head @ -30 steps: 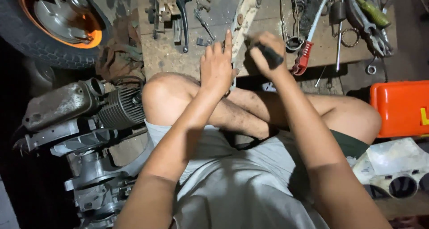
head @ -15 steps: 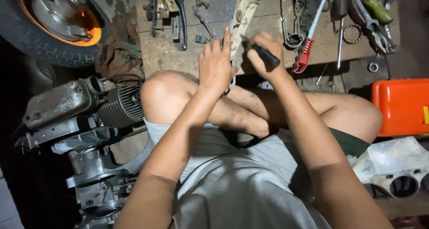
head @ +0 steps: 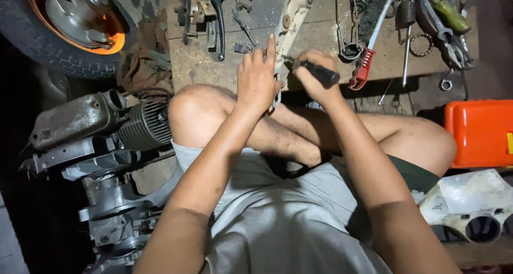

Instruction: The person handles a blue plastic cover and a white metal part, placing them on a workbench. They then use a wire brush to scrub the surface of the metal part, followed by using a screwdriver to scrape and clean specific areas of the component.

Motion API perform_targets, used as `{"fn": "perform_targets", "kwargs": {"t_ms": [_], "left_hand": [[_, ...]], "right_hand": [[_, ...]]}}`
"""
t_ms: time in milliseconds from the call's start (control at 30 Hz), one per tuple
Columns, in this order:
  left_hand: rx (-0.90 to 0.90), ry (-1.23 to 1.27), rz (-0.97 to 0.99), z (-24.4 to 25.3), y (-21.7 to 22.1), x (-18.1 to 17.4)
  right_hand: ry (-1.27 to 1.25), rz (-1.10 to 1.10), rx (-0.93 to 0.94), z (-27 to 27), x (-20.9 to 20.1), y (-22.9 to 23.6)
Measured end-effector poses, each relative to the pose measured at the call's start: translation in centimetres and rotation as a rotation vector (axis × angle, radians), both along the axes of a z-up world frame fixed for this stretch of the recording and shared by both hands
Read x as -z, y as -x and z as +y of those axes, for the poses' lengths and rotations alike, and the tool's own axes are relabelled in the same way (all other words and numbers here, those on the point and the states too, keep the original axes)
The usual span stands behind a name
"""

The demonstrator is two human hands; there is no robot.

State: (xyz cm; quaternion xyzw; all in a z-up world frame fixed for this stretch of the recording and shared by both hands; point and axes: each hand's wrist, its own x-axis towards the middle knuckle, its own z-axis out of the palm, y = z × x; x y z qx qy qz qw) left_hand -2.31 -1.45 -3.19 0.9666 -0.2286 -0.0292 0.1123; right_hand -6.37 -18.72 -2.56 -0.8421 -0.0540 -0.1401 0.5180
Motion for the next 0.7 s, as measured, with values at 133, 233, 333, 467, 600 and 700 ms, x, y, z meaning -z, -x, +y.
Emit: {"fn": "perform_targets", "kwargs": {"t_ms": [133,233,333,467,600,700], "left_hand": [[-0.007,0.029,-0.015,0.0,0.0,0.2],[0.004,0.03,-0.024,0.0,-0.1,0.2],[-0.015,0.037,-0.047,-0.1,0.0,0.5],[0.002,0.01,0.006,-0.1,-0.1,0.1],[0.008,0.002,0.02,-0.1,-0.1,-0.4],[0.006,-0.001,0.035,-0.1,-0.2,-0.4]], "right_hand": [[-0.171,0.01,0.023,0.5,-0.5,-0.2],[0.027,-0.107,-0.017,1.6,-2.1,-0.4],[0.052,-0.172,-0.106,1.5,-2.0,-0.3],[-0.034,-0.096,-0.126,0.7,-2.3,-0.5],[0.013,-0.089,-0.174,0.5,-2.4,-0.5],[0.037,-0.1,-0.191,0.6,-2.8,-0.5]]}}
